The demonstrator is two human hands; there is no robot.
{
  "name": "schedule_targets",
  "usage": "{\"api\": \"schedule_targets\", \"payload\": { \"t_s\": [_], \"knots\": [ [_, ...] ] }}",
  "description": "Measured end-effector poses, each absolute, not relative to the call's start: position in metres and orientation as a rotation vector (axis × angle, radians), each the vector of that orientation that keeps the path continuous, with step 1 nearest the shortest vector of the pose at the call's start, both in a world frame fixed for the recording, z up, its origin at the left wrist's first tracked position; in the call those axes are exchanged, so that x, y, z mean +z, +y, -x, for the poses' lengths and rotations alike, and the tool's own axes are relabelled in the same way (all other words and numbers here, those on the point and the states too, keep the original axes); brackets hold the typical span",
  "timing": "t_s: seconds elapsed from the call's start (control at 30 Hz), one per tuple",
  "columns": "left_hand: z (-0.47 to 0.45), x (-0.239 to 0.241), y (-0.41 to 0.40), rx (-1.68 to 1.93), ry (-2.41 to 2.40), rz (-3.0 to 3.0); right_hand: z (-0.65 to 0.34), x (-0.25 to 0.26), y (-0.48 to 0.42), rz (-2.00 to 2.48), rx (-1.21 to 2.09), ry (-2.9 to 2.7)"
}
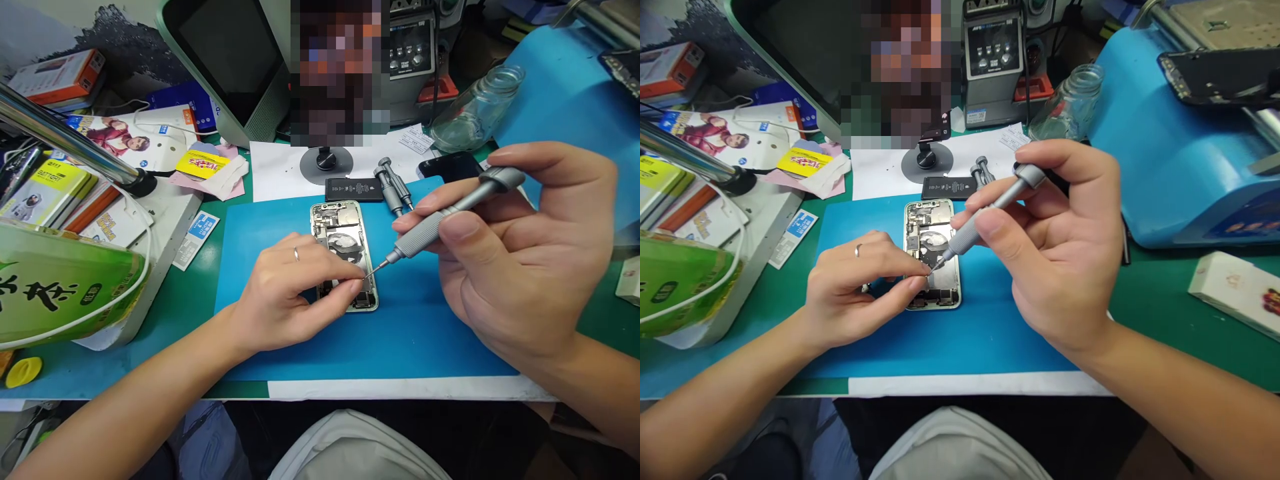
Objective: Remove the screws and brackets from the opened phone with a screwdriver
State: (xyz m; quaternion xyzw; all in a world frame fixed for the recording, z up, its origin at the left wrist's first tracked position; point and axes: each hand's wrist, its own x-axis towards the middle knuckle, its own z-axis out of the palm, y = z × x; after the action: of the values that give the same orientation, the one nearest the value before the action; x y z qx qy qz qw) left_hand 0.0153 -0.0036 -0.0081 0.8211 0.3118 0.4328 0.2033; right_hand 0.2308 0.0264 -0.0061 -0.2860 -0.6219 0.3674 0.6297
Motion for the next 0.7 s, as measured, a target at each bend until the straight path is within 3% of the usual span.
{"api": "schedule_targets", "payload": {
  "t_s": [0.7],
  "knots": [
    [-0.0152,-0.0075,-0.0045,1.229,0.900,-2.295,-0.2278,-0.0047,0.0260,0.682,0.810,-1.393]
  ]
}}
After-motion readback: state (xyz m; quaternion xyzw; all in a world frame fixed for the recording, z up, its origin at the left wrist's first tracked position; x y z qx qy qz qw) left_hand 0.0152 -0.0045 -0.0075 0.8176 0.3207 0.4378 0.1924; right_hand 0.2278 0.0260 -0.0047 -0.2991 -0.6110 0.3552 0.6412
